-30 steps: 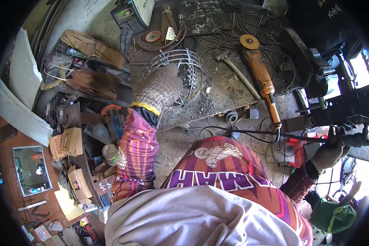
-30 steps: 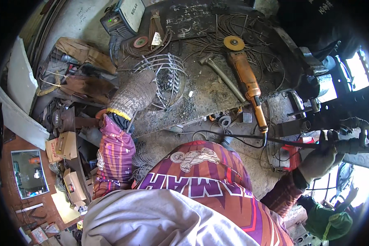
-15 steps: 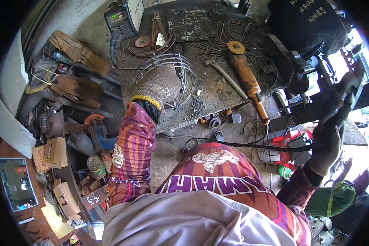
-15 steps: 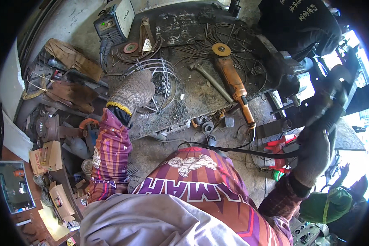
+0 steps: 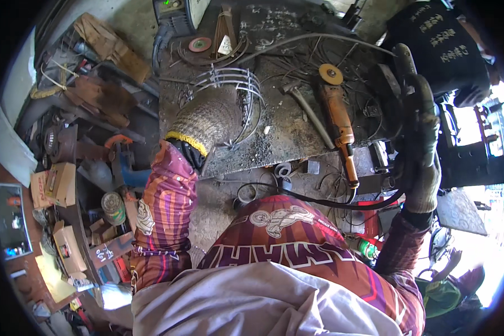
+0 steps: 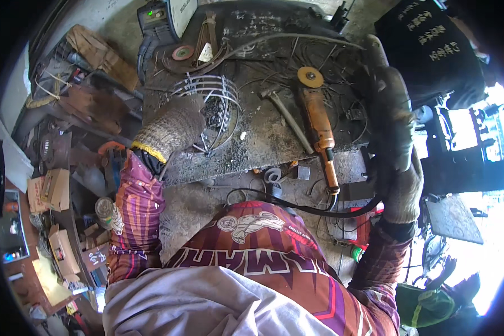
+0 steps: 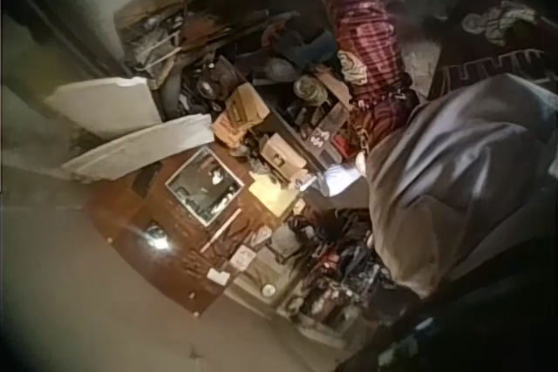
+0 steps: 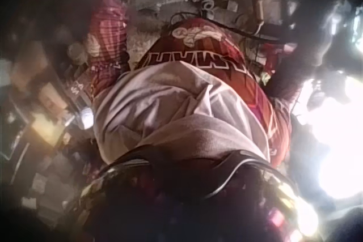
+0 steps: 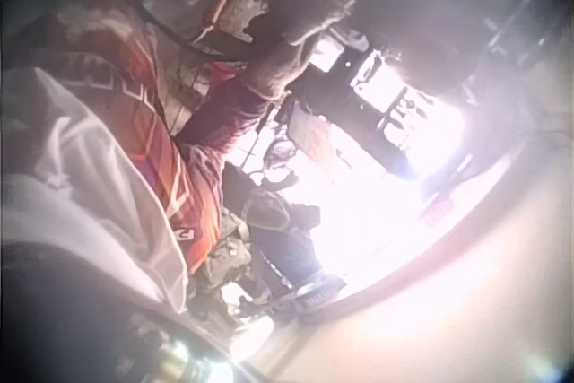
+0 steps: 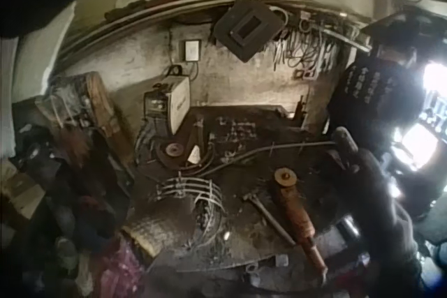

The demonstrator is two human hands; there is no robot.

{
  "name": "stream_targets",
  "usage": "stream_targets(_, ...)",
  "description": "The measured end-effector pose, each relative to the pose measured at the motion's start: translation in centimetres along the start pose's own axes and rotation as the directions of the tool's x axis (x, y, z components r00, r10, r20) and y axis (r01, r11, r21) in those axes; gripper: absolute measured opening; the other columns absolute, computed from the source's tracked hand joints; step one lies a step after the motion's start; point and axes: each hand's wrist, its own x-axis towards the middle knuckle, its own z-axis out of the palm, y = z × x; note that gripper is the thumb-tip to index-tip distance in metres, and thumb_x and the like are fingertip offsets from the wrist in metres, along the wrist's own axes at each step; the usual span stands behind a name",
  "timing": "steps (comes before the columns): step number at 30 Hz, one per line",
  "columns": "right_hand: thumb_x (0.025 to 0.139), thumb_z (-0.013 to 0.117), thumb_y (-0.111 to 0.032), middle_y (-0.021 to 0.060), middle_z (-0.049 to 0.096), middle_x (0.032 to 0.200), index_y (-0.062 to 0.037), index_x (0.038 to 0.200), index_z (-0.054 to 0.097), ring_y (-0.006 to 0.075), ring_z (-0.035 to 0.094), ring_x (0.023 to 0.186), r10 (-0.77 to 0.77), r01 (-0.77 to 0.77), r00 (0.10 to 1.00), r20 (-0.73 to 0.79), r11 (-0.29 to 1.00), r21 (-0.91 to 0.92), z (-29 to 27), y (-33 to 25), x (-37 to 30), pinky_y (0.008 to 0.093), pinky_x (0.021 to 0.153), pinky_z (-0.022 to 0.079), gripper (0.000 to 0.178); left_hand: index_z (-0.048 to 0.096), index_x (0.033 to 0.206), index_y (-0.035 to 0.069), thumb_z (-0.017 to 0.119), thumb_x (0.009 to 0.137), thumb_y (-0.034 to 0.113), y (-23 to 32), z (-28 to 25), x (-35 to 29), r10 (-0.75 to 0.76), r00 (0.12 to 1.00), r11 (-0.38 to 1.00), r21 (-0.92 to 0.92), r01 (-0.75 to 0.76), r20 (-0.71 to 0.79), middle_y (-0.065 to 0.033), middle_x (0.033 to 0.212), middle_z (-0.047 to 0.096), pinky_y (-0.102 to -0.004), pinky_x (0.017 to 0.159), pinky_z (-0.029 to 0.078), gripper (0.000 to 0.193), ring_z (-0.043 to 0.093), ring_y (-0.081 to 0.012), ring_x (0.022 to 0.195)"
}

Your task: The person welds metal rods together to form a circular cage-like structure, using a welding torch while wearing gloves.

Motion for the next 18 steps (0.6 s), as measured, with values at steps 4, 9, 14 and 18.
stream_targets(4,0.095,0.064,-0.036,0.0091,0.069,0.096,-0.0003,0.135,0.056,0.0137,0.064,0.067,0.111,-0.111,0.994,0.001,0.994,0.009,-2.3,3.2,3.4,0.0259,0.058,0.051,0.054,0.064,0.125,0.003,0.056,0.093,0.017,1.2,0.2,0.2,0.031,0.999,0.999,-0.013,-0.03,0.02,-0.0269,0.118,0.068,-0.0498,0.098,0.052,0.035,0.066,-0.0422,0.113)
stream_targets(9,0.084,0.065,-0.013,0.0174,0.068,0.091,0.005,0.12,0.06,0.0214,0.065,0.061,0.285,-0.267,0.957,-0.059,0.941,0.209,-1.7,5.1,4.4,0.0295,0.051,0.053,0.041,0.06,0.127,0.002,0.056,0.096,0.02,0.4,1.0,0.6,0.08,0.996,0.994,-0.071,-0.078,0.027,-0.0284,0.114,0.068,-0.0496,0.092,0.053,0.036,0.067,-0.0435,0.109)
stream_targets(14,0.091,0.068,-0.013,0.0116,0.07,0.089,0.0031,0.119,0.062,0.0157,0.065,0.062,0.331,-0.342,0.938,0.1,0.931,0.125,-2.1,7.8,6.5,0.0256,0.053,0.05,0.033,0.061,0.132,0.004,0.055,0.098,0.018,1.0,0.5,-1.4,0.067,0.994,0.996,-0.052,-0.072,-0.092,-0.0242,0.103,0.07,-0.0441,0.078,0.054,0.037,0.07,-0.0334,0.088)
stream_targets(18,0.095,0.067,-0.014,0.0073,0.065,0.075,0.0008,0.113,0.064,0.013,0.059,0.056,0.328,-0.331,0.943,0.053,0.941,0.068,-2.3,9.6,7.4,0.0246,0.051,0.046,0.024,0.059,0.137,0.005,0.056,0.099,0.016,0.6,0.6,-1.0,0.024,0.999,0.986,-0.165,-0.031,-0.045,-0.0159,0.09,0.069,-0.0363,0.068,0.053,0.04,0.066,-0.0193,0.074)
